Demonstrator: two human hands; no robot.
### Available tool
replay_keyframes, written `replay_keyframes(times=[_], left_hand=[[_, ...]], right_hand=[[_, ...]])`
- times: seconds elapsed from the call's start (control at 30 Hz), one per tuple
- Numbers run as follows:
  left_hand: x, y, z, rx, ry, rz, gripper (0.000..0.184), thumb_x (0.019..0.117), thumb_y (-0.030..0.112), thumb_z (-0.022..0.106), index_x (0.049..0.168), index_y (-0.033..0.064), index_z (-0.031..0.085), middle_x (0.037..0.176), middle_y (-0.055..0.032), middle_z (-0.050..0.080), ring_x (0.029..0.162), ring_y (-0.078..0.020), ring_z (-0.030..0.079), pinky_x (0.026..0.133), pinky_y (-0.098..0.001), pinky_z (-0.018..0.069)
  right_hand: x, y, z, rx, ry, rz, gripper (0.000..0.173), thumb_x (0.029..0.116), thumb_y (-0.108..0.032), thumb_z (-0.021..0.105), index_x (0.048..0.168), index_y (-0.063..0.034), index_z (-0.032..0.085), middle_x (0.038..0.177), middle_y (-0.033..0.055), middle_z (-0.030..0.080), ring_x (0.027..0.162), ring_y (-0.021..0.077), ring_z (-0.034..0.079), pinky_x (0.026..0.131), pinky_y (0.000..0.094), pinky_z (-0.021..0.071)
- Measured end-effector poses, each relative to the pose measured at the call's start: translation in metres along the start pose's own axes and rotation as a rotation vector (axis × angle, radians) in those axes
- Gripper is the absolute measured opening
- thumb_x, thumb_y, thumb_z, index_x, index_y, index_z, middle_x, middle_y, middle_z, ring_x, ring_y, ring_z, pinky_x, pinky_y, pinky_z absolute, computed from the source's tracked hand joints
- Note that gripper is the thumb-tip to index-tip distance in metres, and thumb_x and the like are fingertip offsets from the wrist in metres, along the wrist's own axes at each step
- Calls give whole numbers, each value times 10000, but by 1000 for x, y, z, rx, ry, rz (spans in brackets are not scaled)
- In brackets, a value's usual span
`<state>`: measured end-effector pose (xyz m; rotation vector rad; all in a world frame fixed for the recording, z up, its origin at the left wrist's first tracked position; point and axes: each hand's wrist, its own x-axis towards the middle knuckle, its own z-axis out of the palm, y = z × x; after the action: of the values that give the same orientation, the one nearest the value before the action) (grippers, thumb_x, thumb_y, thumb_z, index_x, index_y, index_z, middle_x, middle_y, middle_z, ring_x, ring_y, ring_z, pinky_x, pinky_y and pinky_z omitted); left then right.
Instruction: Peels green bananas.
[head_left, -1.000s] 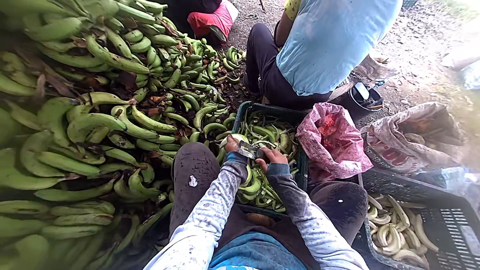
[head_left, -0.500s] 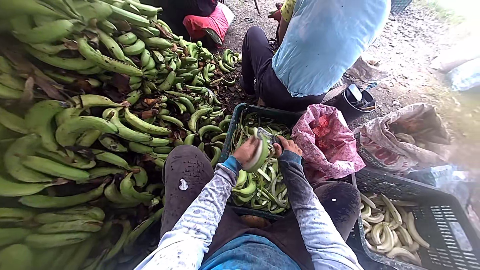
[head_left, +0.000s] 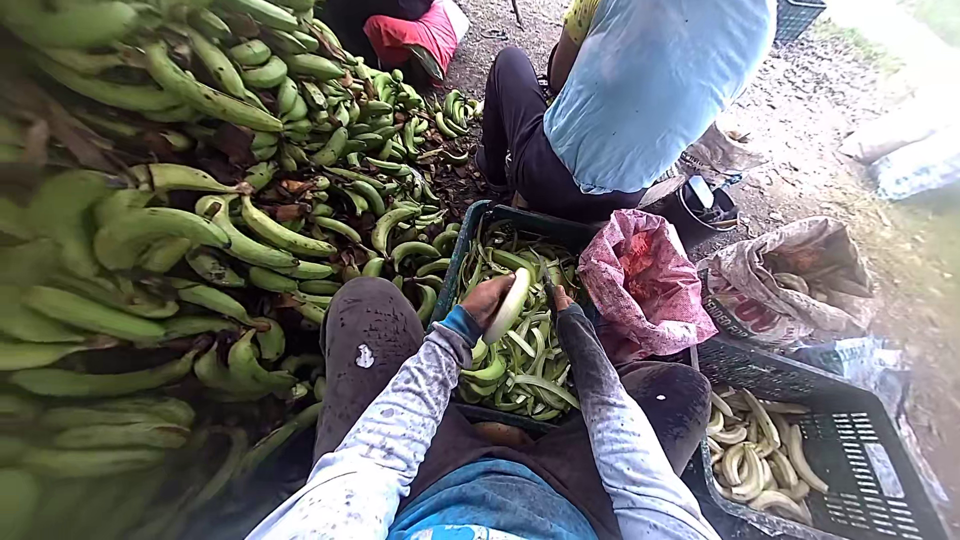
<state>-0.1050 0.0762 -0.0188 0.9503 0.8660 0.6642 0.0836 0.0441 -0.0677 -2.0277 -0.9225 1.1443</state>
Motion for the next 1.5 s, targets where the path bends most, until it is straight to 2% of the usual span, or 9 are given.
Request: replay_keyframes(times=[0.07, 0.17, 0.37, 0.7, 0.77, 0.87, 1.1, 1.33, 1.5], left_hand=[[2, 11, 3, -164, 230, -121, 459, 1114, 419, 336, 1154, 45, 599, 758, -56, 671, 542, -100, 587, 473, -235, 472], [12, 9, -7, -472, 362, -128, 327, 1094, 352, 386, 1029, 90, 571, 702, -30, 577, 512, -99, 538, 445, -233, 458], [26, 6, -24, -588, 362, -169, 330, 1095, 326, 334, 948, 102, 527, 666, -21, 527, 504, -110, 514, 459, -236, 452], [-3, -4, 18, 159, -80, 150, 452, 1122, 253, 355, 1538, 87, 416, 1406, -160, 569, 1106, -185, 613, 948, -374, 501], [1, -10, 12, 109, -84, 149, 416, 1107, 255, 368, 1461, 87, 512, 1241, -88, 640, 903, -94, 614, 798, -272, 514], [9, -6, 4, -141, 141, -29, 379, 1094, 369, 395, 1119, 82, 641, 762, -9, 630, 566, -63, 551, 522, -216, 463], [11, 11, -20, -488, 89, -142, 392, 1101, 303, 274, 925, 111, 566, 631, -18, 613, 484, -91, 593, 431, -213, 493], [4, -7, 26, -463, 214, -17, 283, 1095, 270, 417, 1025, 78, 612, 726, -8, 626, 559, -64, 579, 496, -218, 492], [10, -15, 4, -149, 80, 166, 296, 1101, 309, 426, 1073, 84, 617, 742, 26, 627, 565, -21, 572, 528, -183, 500]], right_hand=[[-2, 3, 8, -4, -5, -181, 531, 1134, -324, 263, 1376, 85, 500, 1021, 228, 605, 849, 262, 579, 829, 421, 508], [-42, -15, 5, -306, -86, -485, 457, 1050, -227, 558, 1407, 57, 539, 1252, 270, 659, 1176, 362, 640, 1078, 510, 466], [-46, 9, 20, -564, 293, -1178, 455, 842, -408, 770, 1196, -123, 768, 1028, 228, 714, 930, 438, 688, 851, 615, 521], [11, -6, -4, -67, -42, -264, 472, 1114, -186, 327, 1451, 125, 438, 1376, 356, 534, 1250, 379, 552, 1095, 484, 409], [10, -8, -7, 6, 2, -223, 476, 1122, -171, 268, 1362, 185, 473, 1196, 362, 574, 1034, 318, 568, 993, 414, 453], [-29, -30, -12, -196, -18, -261, 463, 1112, -211, 357, 1455, 81, 465, 1374, 302, 572, 1272, 336, 564, 1131, 452, 401], [-42, 7, 2, -566, 157, -1241, 550, 937, -566, 590, 1164, -98, 771, 1011, 196, 729, 924, 399, 693, 865, 599, 512], [-25, -26, -7, -271, 184, -302, 452, 1087, -270, 478, 1450, -5, 531, 1409, 271, 576, 1352, 396, 524, 1151, 576, 363], [-18, -30, -19, -51, 147, -217, 440, 1112, -172, 384, 1443, 103, 473, 1412, 311, 546, 1336, 339, 530, 1159, 441, 373]])
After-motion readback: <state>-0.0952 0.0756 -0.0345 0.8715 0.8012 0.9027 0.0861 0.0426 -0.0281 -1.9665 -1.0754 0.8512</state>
